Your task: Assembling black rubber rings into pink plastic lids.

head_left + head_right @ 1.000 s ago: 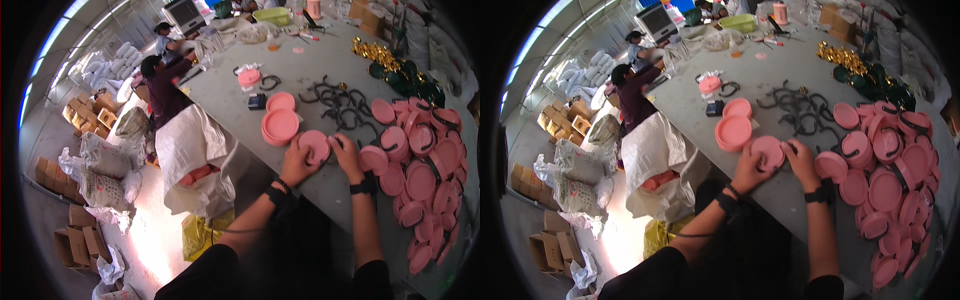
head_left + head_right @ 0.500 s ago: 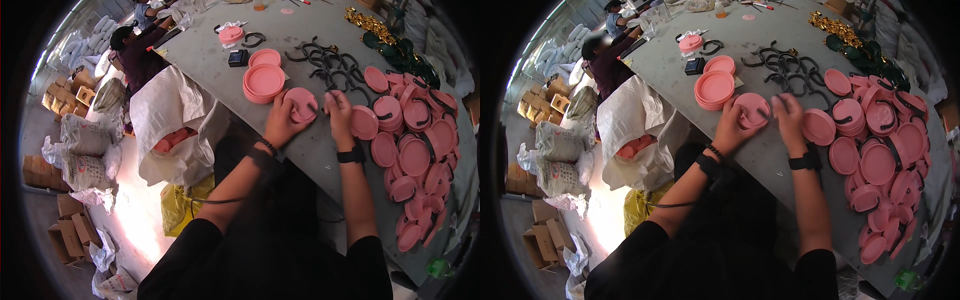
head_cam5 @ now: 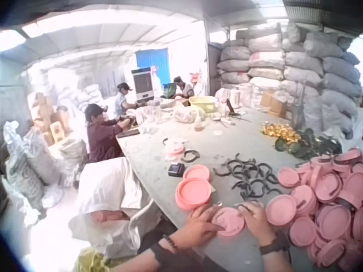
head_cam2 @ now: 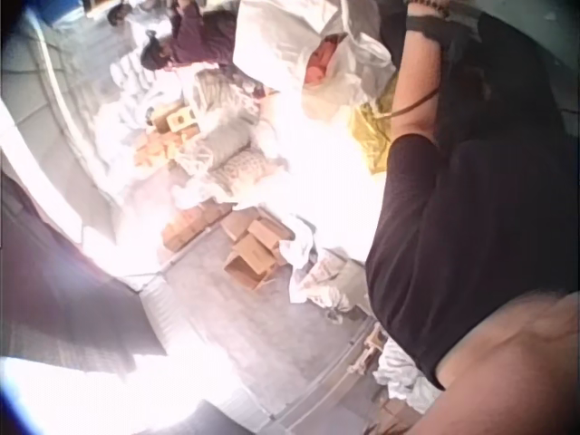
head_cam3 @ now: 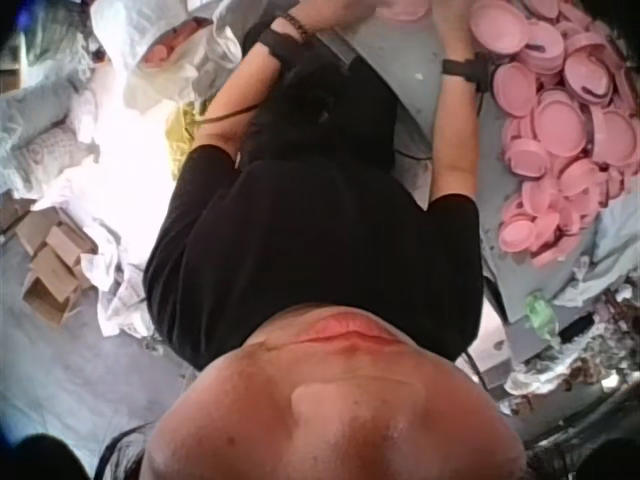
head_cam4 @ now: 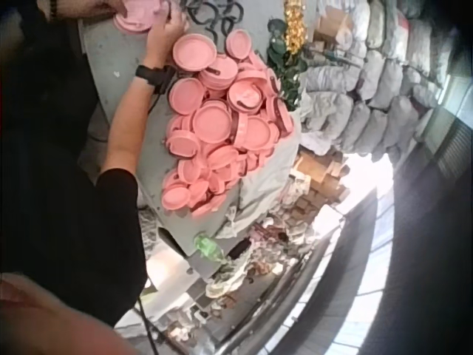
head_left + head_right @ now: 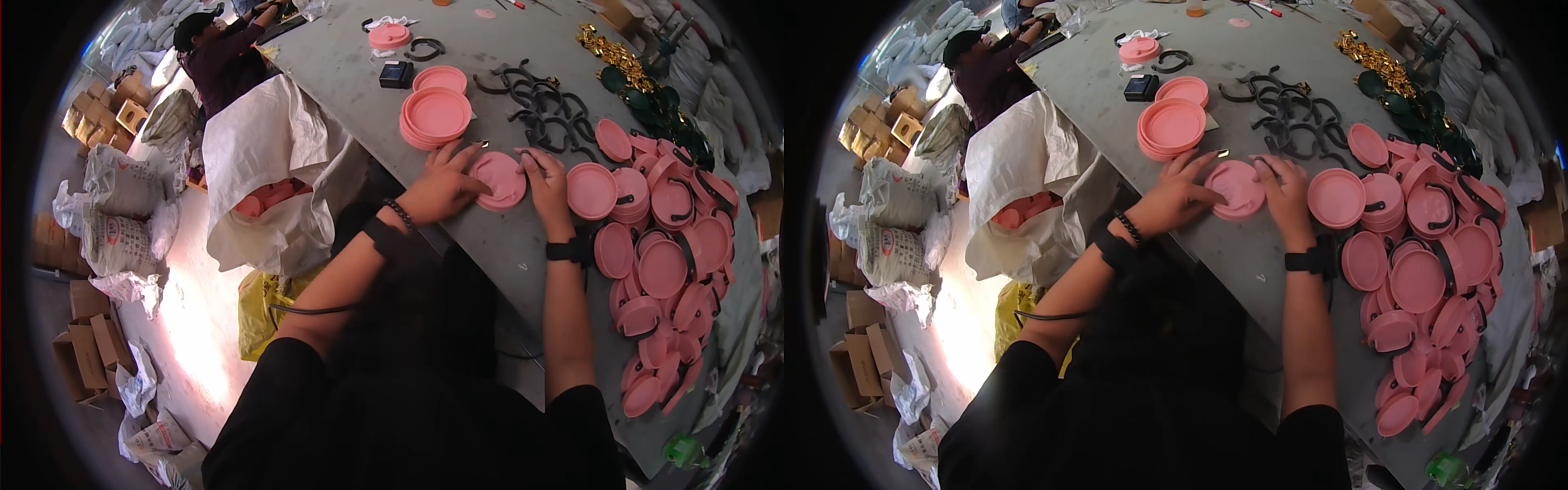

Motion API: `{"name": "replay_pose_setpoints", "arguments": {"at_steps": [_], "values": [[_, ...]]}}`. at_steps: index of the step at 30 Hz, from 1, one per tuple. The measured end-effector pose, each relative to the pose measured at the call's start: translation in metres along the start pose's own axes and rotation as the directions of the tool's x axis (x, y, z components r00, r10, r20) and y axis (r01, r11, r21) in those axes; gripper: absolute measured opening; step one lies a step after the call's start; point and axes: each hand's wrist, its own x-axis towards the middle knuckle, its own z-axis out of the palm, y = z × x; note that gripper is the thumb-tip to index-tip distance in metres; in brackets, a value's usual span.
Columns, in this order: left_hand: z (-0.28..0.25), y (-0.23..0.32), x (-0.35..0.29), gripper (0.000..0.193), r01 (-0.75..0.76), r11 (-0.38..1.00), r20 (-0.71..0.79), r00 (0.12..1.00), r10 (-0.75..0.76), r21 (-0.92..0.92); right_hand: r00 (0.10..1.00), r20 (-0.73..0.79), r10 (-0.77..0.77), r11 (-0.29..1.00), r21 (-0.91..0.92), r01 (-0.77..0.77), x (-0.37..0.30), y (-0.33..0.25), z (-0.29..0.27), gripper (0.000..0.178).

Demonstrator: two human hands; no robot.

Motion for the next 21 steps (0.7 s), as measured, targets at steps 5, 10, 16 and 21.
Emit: {"name": "replay_pose_setpoints", "arguments": {"at_steps": [5,10,16,21], "values": [[-0.009,0.006,-0.004,0.029,0.099,0.986,0.087,0.992,-0.088,-0.133,0.999,0.045,0.003,0.994,-0.110,0.002,-0.007,-0.001,-0.011,0.017],[0.007,0.023,-0.018,0.044,0.066,0.950,0.045,0.998,-0.055,-0.307,0.976,0.204,-0.075,0.962,-0.244,0.125,-0.022,-0.057,-0.014,0.019],[0.004,0.018,-0.032,0.058,0.055,0.846,-0.032,0.996,-0.085,-0.531,0.919,0.390,-0.057,0.854,-0.457,0.247,-0.061,-0.085,-0.002,0.019],[0.029,0.030,-0.037,0.053,0.243,0.959,-0.233,0.933,-0.272,-0.149,0.940,0.341,-0.011,0.845,-0.500,0.191,-0.070,-0.092,0.013,0.020]]}}
